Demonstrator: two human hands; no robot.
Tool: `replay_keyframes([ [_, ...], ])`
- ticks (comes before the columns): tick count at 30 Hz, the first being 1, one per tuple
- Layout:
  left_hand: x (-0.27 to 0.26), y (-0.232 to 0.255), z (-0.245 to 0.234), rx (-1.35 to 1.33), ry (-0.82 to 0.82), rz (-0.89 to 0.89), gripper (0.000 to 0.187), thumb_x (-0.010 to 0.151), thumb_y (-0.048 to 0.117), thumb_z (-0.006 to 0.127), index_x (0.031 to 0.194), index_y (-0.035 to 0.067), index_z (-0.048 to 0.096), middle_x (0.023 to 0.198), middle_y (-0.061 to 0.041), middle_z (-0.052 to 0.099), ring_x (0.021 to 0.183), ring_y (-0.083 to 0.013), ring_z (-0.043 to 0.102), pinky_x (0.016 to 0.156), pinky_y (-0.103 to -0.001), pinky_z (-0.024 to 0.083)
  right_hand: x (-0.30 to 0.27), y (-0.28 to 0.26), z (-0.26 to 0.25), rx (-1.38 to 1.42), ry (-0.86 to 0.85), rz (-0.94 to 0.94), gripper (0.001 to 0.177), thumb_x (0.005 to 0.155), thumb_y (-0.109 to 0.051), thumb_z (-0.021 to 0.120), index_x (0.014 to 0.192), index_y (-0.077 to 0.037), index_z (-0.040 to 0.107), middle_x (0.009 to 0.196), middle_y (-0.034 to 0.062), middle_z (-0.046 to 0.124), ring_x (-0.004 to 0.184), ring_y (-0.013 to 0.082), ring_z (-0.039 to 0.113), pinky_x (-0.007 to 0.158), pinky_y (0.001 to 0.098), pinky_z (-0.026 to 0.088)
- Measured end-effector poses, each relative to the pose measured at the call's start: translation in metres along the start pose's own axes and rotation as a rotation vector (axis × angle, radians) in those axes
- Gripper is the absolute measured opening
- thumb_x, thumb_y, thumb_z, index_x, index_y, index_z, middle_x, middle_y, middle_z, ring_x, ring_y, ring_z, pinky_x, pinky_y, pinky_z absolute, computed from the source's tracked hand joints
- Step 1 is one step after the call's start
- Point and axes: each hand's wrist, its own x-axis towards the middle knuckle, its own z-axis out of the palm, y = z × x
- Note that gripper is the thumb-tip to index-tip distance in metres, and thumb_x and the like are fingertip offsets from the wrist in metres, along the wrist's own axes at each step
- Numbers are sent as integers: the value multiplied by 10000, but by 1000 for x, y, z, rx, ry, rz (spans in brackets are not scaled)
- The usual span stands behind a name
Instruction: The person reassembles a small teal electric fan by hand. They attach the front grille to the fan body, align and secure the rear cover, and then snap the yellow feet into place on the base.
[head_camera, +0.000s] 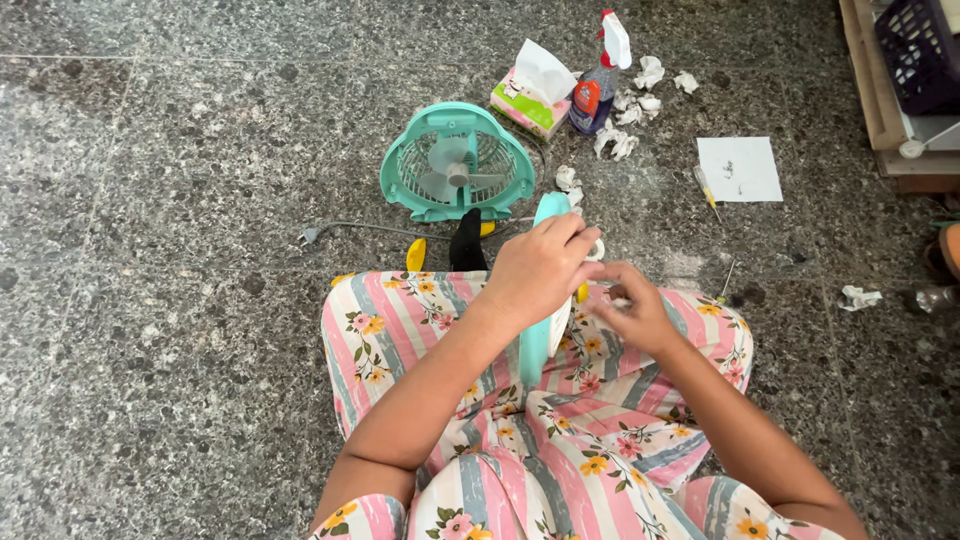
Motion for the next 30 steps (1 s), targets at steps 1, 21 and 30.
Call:
replay_keyframes([
  [1,0,1,1,-8,5,3,413,851,282,779,1185,61,678,1084,-46,626,1019,-221,663,808,-347,563,-2,4,1,62,43,121,286,895,-141,739,1153,-49,657,1120,37,643,928,114,588,715,270,489],
  [21,-11,7,13,-63,101,38,370,891,314,788,1139,52,704,1031,-61,631,924,-246,682,723,-374,559,6,58,39,85,44,401,71,846,-27,798,903,12,780,885,70,764,790,92,647,679,286,550],
  [30,-75,-77,-33,-213,251,-143,384,827,248,853,1149,76,732,1087,-90,692,949,-262,690,831,-359,571,27,3,32,356,7,472,333,870,-123,756,1197,-66,732,1096,22,776,1011,102,711,901,276,568],
])
